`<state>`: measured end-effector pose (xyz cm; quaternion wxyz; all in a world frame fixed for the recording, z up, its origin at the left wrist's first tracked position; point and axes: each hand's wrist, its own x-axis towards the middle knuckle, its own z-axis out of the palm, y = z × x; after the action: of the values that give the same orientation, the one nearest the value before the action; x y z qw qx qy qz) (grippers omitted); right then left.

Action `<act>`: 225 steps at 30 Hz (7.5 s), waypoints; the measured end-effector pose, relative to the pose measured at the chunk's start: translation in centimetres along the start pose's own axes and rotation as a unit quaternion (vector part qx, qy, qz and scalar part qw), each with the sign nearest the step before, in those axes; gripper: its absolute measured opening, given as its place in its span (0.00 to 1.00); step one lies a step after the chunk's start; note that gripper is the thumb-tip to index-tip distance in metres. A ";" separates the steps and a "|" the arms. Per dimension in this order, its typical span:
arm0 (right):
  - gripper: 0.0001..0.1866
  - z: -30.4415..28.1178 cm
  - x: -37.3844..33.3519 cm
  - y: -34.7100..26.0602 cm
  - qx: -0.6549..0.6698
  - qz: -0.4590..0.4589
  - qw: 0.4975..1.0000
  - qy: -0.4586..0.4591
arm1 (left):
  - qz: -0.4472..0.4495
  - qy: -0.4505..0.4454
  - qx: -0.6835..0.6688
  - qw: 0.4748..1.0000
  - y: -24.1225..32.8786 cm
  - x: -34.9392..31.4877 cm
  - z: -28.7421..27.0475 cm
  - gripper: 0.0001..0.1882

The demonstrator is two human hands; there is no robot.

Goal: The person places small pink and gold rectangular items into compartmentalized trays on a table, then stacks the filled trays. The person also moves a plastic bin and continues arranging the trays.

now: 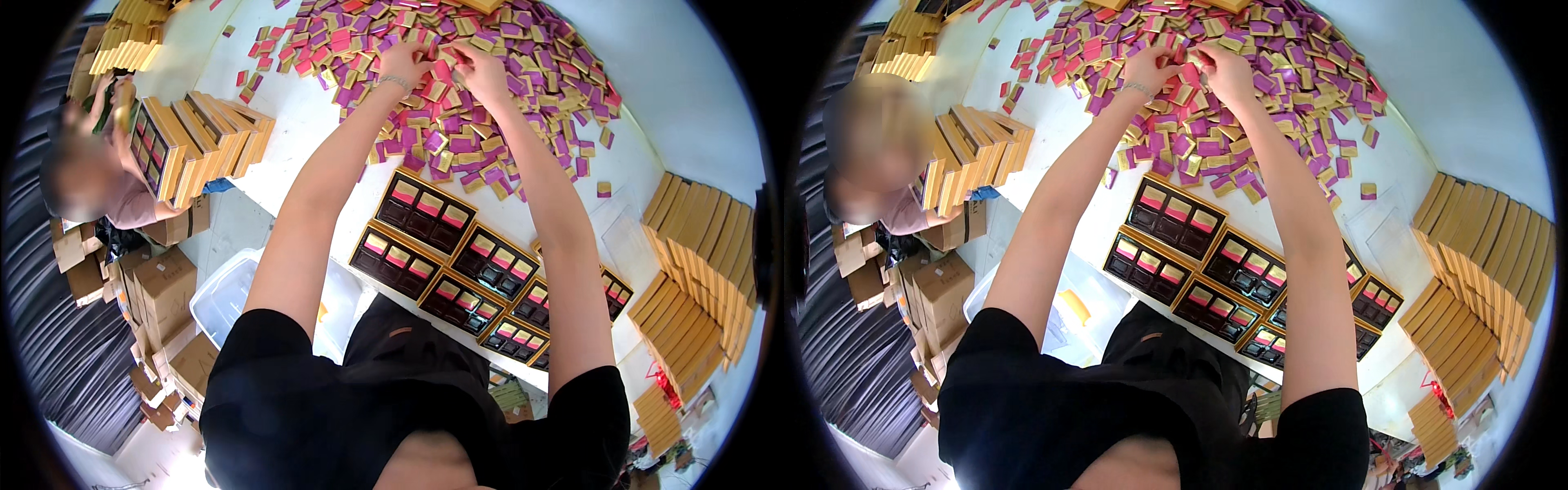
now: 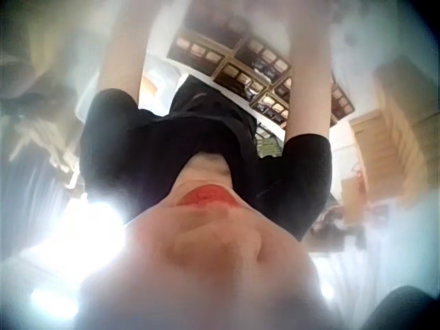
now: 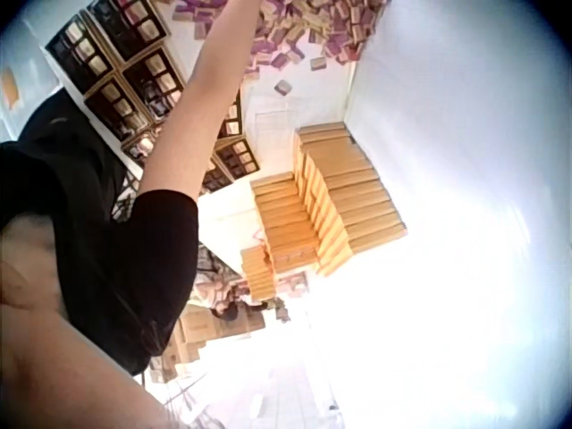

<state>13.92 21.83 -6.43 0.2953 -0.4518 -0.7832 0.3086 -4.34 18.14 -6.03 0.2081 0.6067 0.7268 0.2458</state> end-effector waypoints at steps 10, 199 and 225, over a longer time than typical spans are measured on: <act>0.17 -14.6 -12.2 -2.9 0.678 0.177 0.713 0.011 | -0.049 -0.013 -0.631 0.774 11.9 -10.0 -1.0 0.10; 0.10 -21.7 -37.3 2.5 -0.026 0.201 0.979 -0.016 | 0.446 -0.011 0.048 0.894 22.4 -28.7 12.2 0.15; 0.18 -17.7 -42.7 0.5 -0.270 0.029 0.959 0.081 | 0.504 -0.072 0.072 0.858 23.0 -26.1 12.2 0.16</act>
<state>45.13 -12.17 -3.37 0.2155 -0.5608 -0.7974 0.0568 25.54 -3.03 -1.60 0.0628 0.9193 0.3206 0.2194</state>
